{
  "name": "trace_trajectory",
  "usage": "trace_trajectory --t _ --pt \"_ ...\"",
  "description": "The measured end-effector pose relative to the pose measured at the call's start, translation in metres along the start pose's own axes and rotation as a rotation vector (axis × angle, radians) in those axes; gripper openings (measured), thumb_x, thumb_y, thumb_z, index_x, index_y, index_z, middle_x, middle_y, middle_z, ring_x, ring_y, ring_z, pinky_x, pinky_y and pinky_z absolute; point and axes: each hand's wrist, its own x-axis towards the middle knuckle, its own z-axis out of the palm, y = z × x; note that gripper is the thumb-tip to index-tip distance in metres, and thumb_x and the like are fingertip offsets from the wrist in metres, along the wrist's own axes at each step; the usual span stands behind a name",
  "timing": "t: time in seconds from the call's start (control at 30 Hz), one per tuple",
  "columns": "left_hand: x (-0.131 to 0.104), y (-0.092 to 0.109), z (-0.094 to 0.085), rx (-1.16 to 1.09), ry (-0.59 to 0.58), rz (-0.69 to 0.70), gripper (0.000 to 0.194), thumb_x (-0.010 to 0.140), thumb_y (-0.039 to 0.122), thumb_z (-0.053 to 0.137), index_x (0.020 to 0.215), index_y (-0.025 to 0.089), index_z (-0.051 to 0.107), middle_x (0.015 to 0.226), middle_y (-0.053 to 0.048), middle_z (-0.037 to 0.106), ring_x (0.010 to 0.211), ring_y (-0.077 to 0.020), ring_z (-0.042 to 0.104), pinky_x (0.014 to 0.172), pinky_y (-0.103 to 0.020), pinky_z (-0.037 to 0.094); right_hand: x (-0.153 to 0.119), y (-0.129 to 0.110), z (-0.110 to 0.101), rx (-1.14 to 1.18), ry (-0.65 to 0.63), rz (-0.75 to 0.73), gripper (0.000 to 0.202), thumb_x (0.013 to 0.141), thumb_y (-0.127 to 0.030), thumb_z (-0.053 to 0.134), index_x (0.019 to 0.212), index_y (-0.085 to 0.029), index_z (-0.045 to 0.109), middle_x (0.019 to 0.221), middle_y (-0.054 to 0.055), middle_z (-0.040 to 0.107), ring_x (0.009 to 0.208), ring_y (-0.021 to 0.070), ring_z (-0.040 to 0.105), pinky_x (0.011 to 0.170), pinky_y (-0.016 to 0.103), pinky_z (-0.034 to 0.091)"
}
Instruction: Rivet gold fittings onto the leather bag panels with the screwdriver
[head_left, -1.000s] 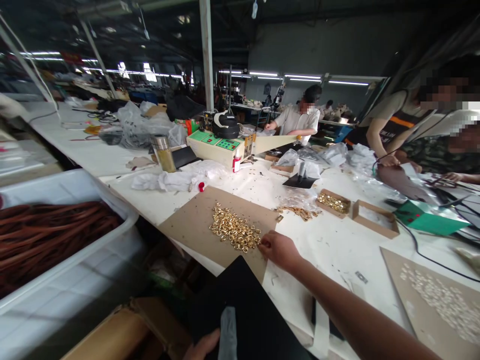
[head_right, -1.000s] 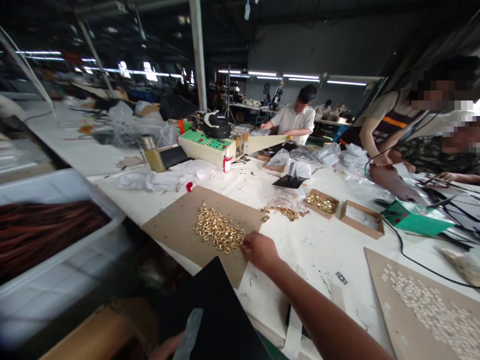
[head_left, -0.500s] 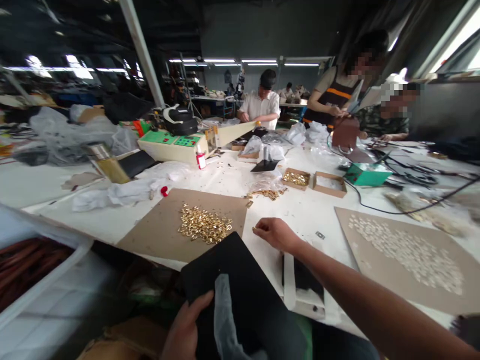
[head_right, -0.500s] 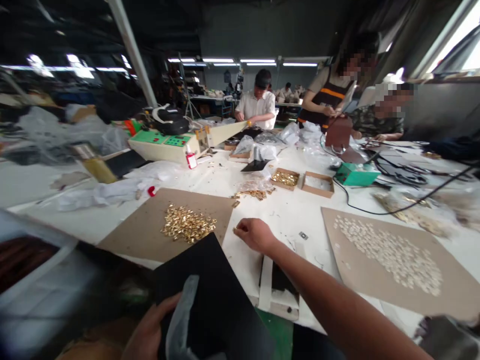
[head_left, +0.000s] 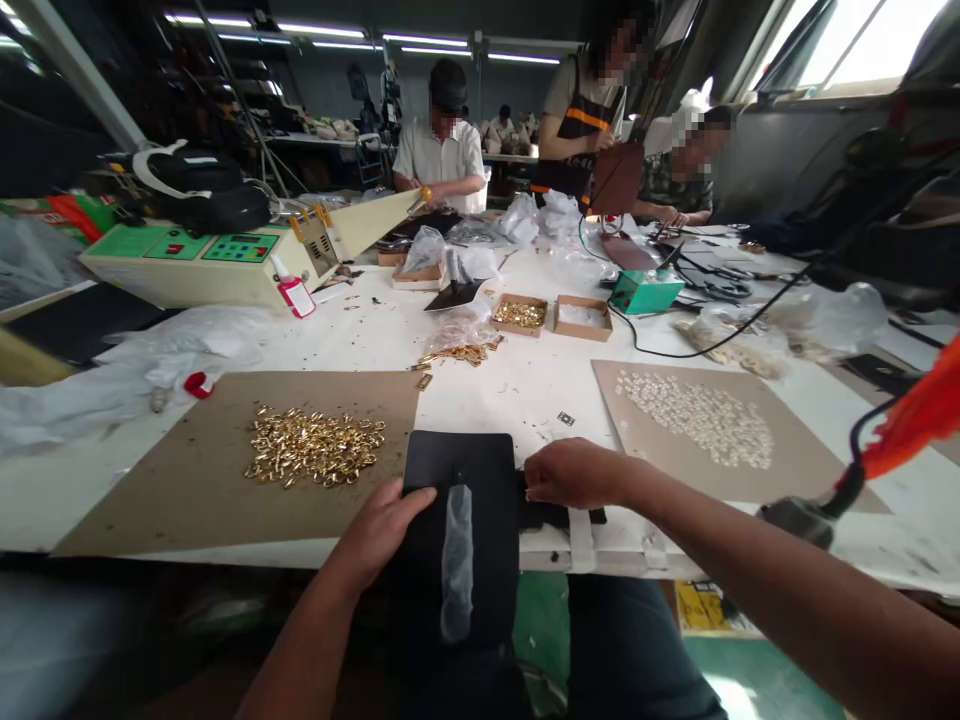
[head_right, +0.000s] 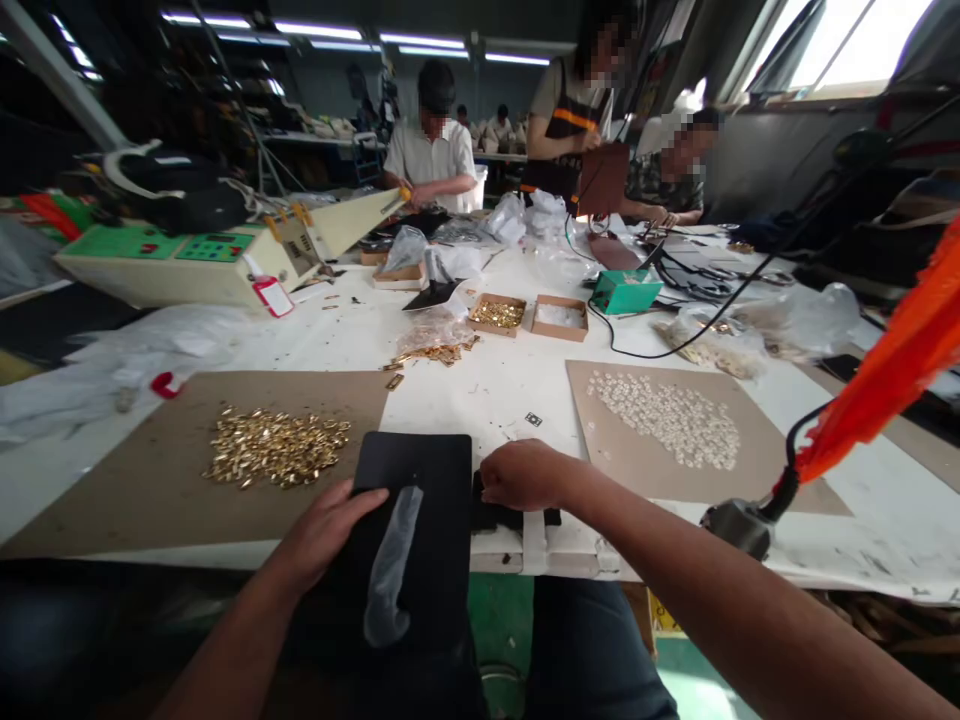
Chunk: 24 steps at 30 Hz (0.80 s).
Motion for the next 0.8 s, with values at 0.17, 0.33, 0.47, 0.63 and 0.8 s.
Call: trace_trajectory --t 0.17,0.33,0.47,0.63,0.8 --pt "-0.004 -0.005 0.001 0.001 -0.055 0.043 0.039 0.088 0.039 0.076 0.117 0.012 0.079 0.108 -0.009 0.083 0.105 -0.0324 0.075 0.089 -0.034 0.058 0.023 -0.003 -0.006 -0.012 -0.031 -0.05 0.006 0.079 -0.023 0.082 0.078 -0.027 0.079 0.074 -0.001 0.072 0.07 0.0189 0.063 0.064 0.03 0.035" --pt "0.0 -0.012 -0.003 -0.088 -0.06 0.029 0.039 0.086 0.043 0.079 0.114 0.016 0.079 0.11 -0.007 0.084 0.105 -0.0317 0.076 0.089 -0.035 0.06 0.018 0.013 -0.004 0.187 -0.022 -0.071 0.013 0.087 -0.025 0.075 0.098 -0.027 0.08 0.086 -0.002 0.076 0.072 0.0169 0.066 0.065 0.027 0.043" --pt "0.003 -0.016 -0.005 -0.124 -0.055 0.024 0.036 0.084 0.044 0.081 0.11 0.019 0.079 0.108 -0.004 0.084 0.105 -0.0297 0.077 0.089 -0.033 0.06 -0.006 0.021 0.019 0.336 0.17 -0.102 0.013 0.094 -0.026 0.068 0.101 -0.026 0.079 0.093 0.0 0.074 0.078 0.0163 0.067 0.073 0.027 0.05" --pt "0.004 -0.02 -0.008 -0.132 -0.063 0.029 0.039 0.085 0.044 0.082 0.114 0.019 0.08 0.106 -0.004 0.084 0.101 -0.0279 0.077 0.085 -0.031 0.059 -0.026 0.014 0.058 0.282 0.37 -0.14 0.013 0.099 -0.028 0.069 0.105 -0.028 0.08 0.102 0.002 0.072 0.089 0.0181 0.069 0.08 0.029 0.052" --pt "0.005 -0.023 -0.009 -0.162 -0.062 0.011 0.042 0.084 0.045 0.083 0.117 0.019 0.079 0.104 -0.004 0.084 0.097 -0.0273 0.077 0.084 -0.031 0.059 -0.024 0.008 0.068 0.234 0.465 -0.096 0.014 0.101 -0.027 0.068 0.103 -0.028 0.082 0.1 0.003 0.072 0.092 0.0191 0.069 0.085 0.03 0.053"
